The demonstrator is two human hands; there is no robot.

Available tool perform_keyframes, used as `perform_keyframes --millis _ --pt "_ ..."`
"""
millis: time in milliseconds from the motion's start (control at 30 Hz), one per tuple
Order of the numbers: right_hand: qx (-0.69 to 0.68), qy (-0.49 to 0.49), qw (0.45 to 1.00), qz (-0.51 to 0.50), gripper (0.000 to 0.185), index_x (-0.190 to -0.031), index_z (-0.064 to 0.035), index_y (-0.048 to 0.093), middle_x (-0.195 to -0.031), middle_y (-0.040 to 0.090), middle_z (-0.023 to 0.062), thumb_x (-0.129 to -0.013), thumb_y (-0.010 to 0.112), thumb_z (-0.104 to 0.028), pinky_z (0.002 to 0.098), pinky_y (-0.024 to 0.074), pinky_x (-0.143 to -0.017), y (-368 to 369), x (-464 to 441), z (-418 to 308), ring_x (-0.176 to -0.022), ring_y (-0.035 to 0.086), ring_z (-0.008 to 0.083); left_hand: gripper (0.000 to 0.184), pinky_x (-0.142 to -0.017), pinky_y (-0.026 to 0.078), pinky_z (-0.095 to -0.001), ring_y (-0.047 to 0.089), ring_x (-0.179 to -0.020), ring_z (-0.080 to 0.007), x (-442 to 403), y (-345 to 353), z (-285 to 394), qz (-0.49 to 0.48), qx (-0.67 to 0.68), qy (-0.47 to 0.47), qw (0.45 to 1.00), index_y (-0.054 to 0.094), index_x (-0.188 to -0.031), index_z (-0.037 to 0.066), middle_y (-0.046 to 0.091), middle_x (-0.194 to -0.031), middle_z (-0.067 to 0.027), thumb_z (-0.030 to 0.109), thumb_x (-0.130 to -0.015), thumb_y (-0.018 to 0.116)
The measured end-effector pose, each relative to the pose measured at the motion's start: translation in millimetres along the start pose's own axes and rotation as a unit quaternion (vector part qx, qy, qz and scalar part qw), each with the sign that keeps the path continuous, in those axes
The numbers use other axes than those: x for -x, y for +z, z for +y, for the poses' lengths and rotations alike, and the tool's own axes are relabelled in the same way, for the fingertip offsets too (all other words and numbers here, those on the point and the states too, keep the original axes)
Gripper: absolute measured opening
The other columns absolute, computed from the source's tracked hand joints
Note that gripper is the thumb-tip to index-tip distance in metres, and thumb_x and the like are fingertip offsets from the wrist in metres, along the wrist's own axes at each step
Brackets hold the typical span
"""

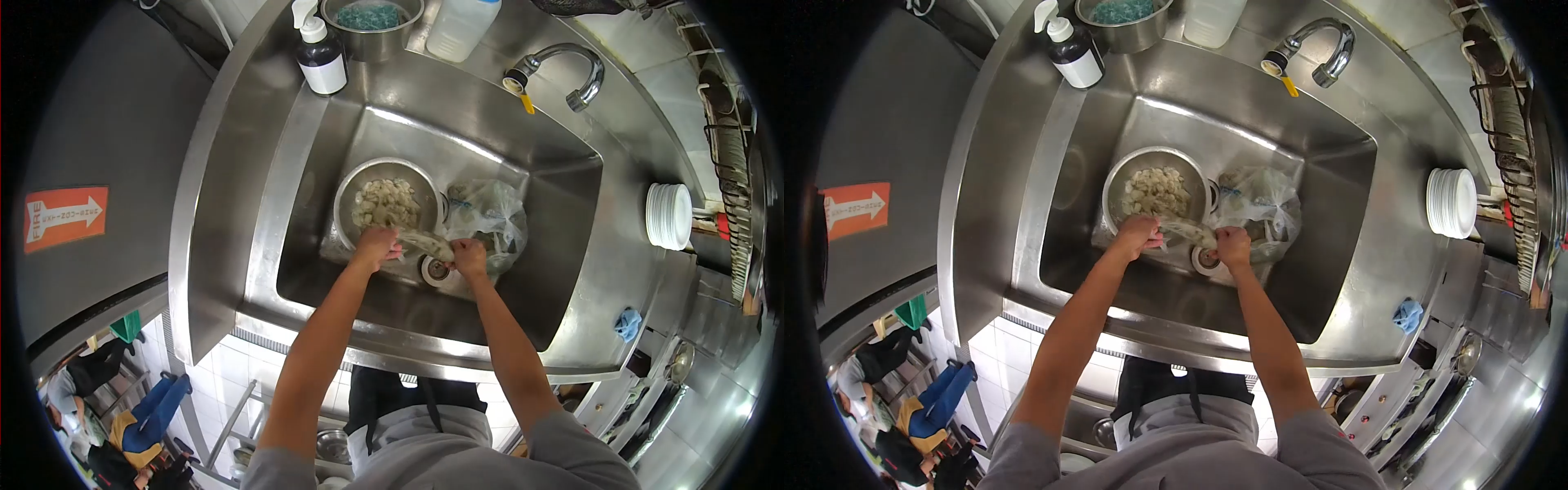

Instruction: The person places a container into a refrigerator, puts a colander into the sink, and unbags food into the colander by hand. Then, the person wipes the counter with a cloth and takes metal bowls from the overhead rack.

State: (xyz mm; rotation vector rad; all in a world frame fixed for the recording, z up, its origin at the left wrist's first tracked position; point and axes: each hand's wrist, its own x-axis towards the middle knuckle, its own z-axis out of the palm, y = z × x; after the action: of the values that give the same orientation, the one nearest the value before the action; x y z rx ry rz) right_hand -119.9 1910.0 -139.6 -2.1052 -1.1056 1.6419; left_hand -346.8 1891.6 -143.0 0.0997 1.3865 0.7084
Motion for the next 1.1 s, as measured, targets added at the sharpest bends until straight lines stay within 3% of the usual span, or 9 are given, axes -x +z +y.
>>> perform_keyframes --millis 67,133,467,533,633,767,900,933,1100 --pt "0.147 -0.083 0.983 0.066 0.021 -0.091 0.0048 0.065 -0.076 0.067 0.0184 -0.089 0.054 -0.013 0.0349 0.0538 -0.063 -9.3 13.6 -15.4 -0.072 0.067 0.0305 0.021 -0.064 0.058 -0.0327 0.062 -0.074 -0.0193 -2.9 8.2 -0.4 -0.01 -0.048 0.006 0.999 0.057 -0.09 -0.002 0.055 -0.078 -0.0066 0.018 -0.089 0.058" --pt "0.271 -0.304 0.886 0.221 0.016 -0.089 0.0005 0.063 -0.074 0.064 0.0229 -0.087 0.054 -0.013 0.0435 0.0506 -0.064 -12.3 15.5 -26.3 -0.073 0.064 0.0394 0.021 -0.063 0.058 -0.0323 0.061 -0.073 -0.0194 0.8 12.8 0.2 -0.004 -0.048 0.003 0.999 0.057 -0.087 -0.002 0.055 -0.078 -0.0066 0.018 -0.089 0.058" --pt "0.211 -0.347 0.882 0.24 0.02 -0.09 -0.0032 0.064 -0.078 0.062 0.0239 -0.091 0.053 -0.02 0.0473 0.048 -0.065 -12.2 56.9 -97.9 -0.074 0.06 0.0429 0.014 -0.062 0.055 -0.0294 0.059 -0.071 -0.0164 9.2 8.8 -0.8 0.003 -0.051 0.001 0.999 0.058 -0.085 0.001 0.057 -0.08 -0.005 0.015 -0.088 0.058" --pt "0.187 -0.355 0.889 0.223 0.02 -0.095 -0.005 0.063 -0.08 0.066 0.0183 -0.092 0.054 -0.022 0.0437 0.0493 -0.063 -11.4 52.8 -88.3 -0.071 0.064 0.0368 0.012 -0.068 0.054 -0.0299 0.059 -0.076 -0.016 14.1 11.2 0.3 -0.003 -0.052 0.038 0.998 0.058 -0.089 0.002 0.058 -0.085 -0.005 0.014 -0.087 0.059" --pt "-0.064 -0.258 0.961 0.08 0.019 -0.098 -0.0073 0.063 -0.086 0.065 0.0072 -0.093 0.053 -0.024 0.0382 0.0504 -0.064 0.6 17.9 -33.1 -0.068 0.062 0.0246 0.013 -0.078 0.051 -0.0294 0.059 -0.083 -0.0146 25.7 31.9 1.5 -0.051 -0.025 0.11 0.992 0.057 -0.094 0.005 0.059 -0.092 -0.0043 0.014 -0.086 0.06" --pt "-0.356 -0.022 0.926 -0.127 0.017 -0.1 -0.008 0.06 -0.083 0.055 -0.0011 -0.092 0.055 -0.022 0.0302 0.0488 -0.074 -2.6 45.1 -30.6 -0.087 0.058 0.0146 0.02 -0.084 0.046 -0.0284 0.059 -0.093 -0.0157 33.2 74.7 -17.1 -0.152 -0.081 0.142 0.975 0.058 -0.1 0.006 0.061 -0.098 -0.0053 0.021 -0.087 0.063" --pt "-0.042 -0.073 0.995 0.05 0.026 -0.103 -0.005 0.061 -0.088 0.061 0.0075 -0.091 0.056 -0.027 0.0319 0.0496 -0.073 -20.8 -25.7 52.2 -0.084 0.061 0.0184 0.03 -0.08 0.048 -0.0328 0.061 -0.094 -0.0223 25.3 77.1 -31.2 -0.092 -0.203 0.263 0.939 0.057 -0.105 0.001 0.063 -0.102 -0.0138 0.024 -0.087 0.062" --pt "0.11 -0.091 0.985 0.099 0.029 -0.103 -0.0041 0.061 -0.091 0.063 0.0107 -0.09 0.057 -0.03 0.0336 0.0499 -0.073 -28.7 -43.7 67.9 -0.083 0.062 0.0211 0.032 -0.081 0.048 -0.0341 0.061 -0.095 -0.0239 23.2 71.3 -25.5 -0.075 -0.256 0.271 0.925 0.056 -0.108 0.001 0.063 -0.105 -0.0155 0.024 -0.087 0.062" --pt "0.314 -0.123 0.925 0.177 0.032 -0.103 -0.0046 0.065 -0.101 0.065 0.0188 -0.086 0.058 -0.031 0.042 0.0485 -0.082 -54.9 -86.7 80.5 -0.091 0.064 0.0323 0.035 -0.083 0.047 -0.0375 0.061 -0.096 -0.0285 37.8 69.0 -4.1 -0.051 -0.309 0.256 0.915 0.056 -0.112 0.003 0.062 -0.108 -0.0169 0.026 -0.087 0.062"
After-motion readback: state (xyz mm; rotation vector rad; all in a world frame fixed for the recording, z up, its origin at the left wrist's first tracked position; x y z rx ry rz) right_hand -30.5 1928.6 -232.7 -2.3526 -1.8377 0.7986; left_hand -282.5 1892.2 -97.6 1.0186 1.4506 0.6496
